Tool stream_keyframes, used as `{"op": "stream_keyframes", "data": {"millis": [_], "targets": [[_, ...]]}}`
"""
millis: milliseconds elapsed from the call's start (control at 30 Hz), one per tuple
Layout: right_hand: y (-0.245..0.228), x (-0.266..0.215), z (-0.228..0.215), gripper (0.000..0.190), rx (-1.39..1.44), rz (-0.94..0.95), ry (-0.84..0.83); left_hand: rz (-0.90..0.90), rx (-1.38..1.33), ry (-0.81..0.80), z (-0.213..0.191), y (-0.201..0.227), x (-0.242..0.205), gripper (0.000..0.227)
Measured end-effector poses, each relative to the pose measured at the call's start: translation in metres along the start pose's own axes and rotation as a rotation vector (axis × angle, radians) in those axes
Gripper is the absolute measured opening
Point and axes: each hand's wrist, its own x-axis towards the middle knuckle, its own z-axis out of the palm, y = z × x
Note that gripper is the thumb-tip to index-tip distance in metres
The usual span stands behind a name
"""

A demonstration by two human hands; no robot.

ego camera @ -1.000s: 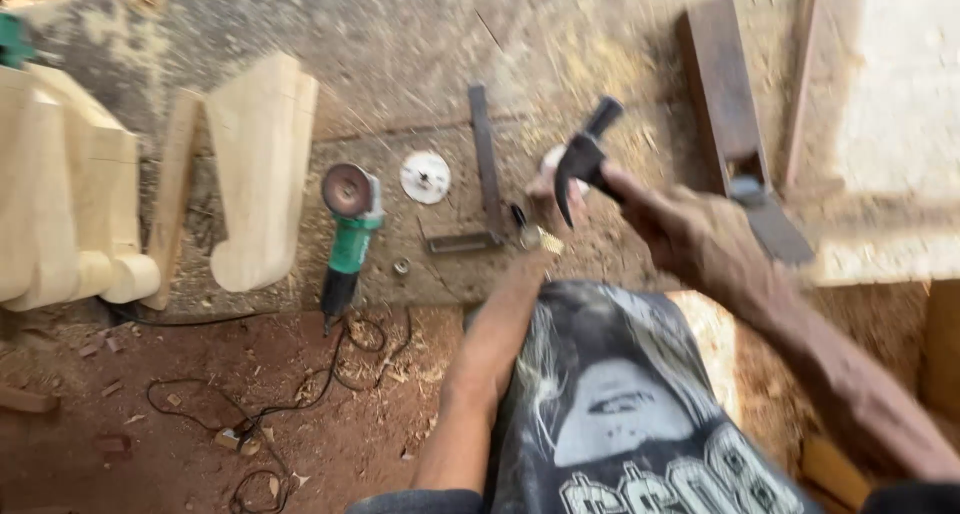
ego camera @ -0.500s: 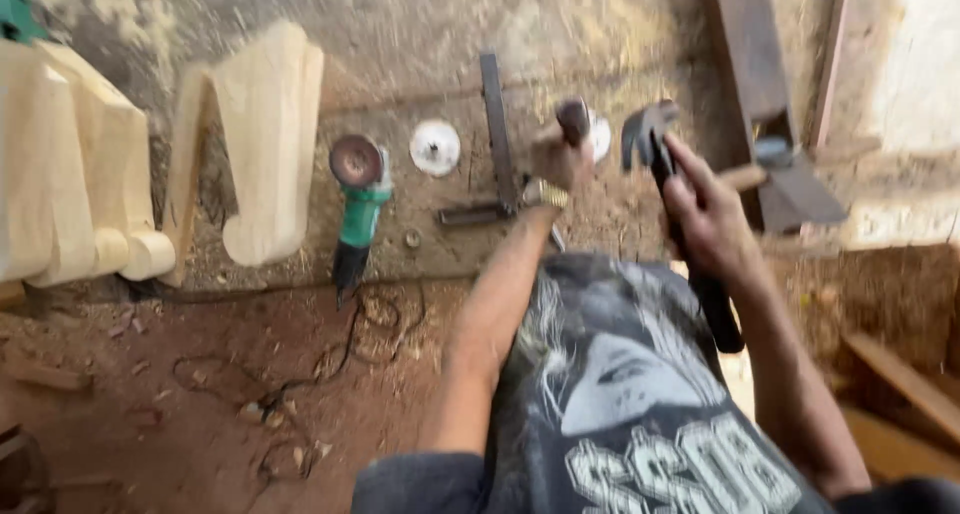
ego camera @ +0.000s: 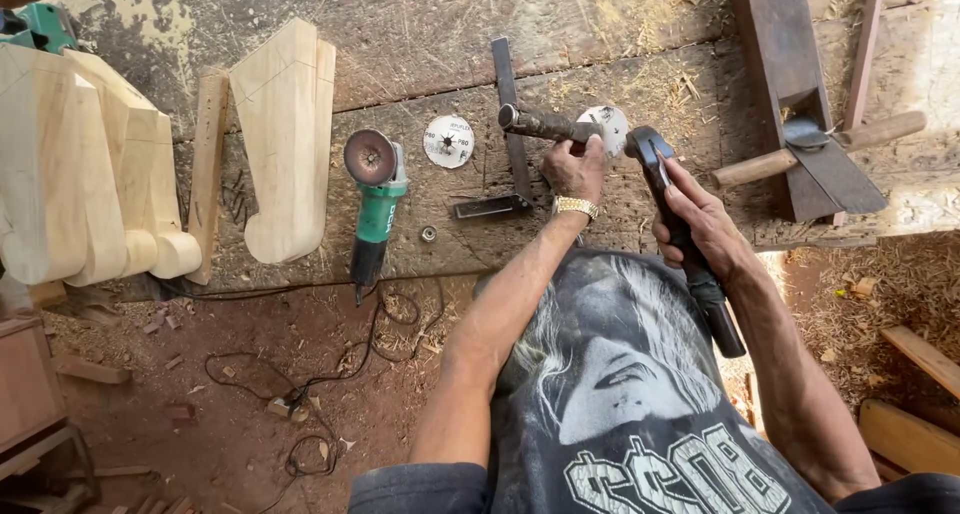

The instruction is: The person picks up a sanding disc and a hammer from the workbench and repeatedly strikes the center of the disc to open its mounting hole. They then fit the disc onto the spindle of an angle grinder and tighten it, adjusting the disc by hand.

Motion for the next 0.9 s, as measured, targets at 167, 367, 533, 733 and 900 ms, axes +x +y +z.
{"op": "stream_keyframes", "data": {"millis": [167,367,533,733,900], "targets": [[0.007,0.000,0.009,0.065,0.033,-0.051,-0.019,-0.164,-0.173,-0.106,0.012,-0.026,-0.005,0.050],[0.003,0.014,0.005,0.064,0.030,0.006,0.069,-0.153,-0.210,-0.146,-0.044,0.018,0.021,0.031],[0.008,0.015,-0.002,0.065,-0.026,0.017,0.066,0.538,0.049,-0.356,-0.040,0.005,0.070,0.020],[0.006,0.012,-0.001,0.064,0.102,-0.032,0.017,0.535,0.027,-0.720,-0.040,0.023,0.096,0.027],[0.004,0.011,-0.001,0.067,0.100,0.000,0.029,0.515,0.059,-0.720,-0.044,0.026,0.092,0.023]]}}
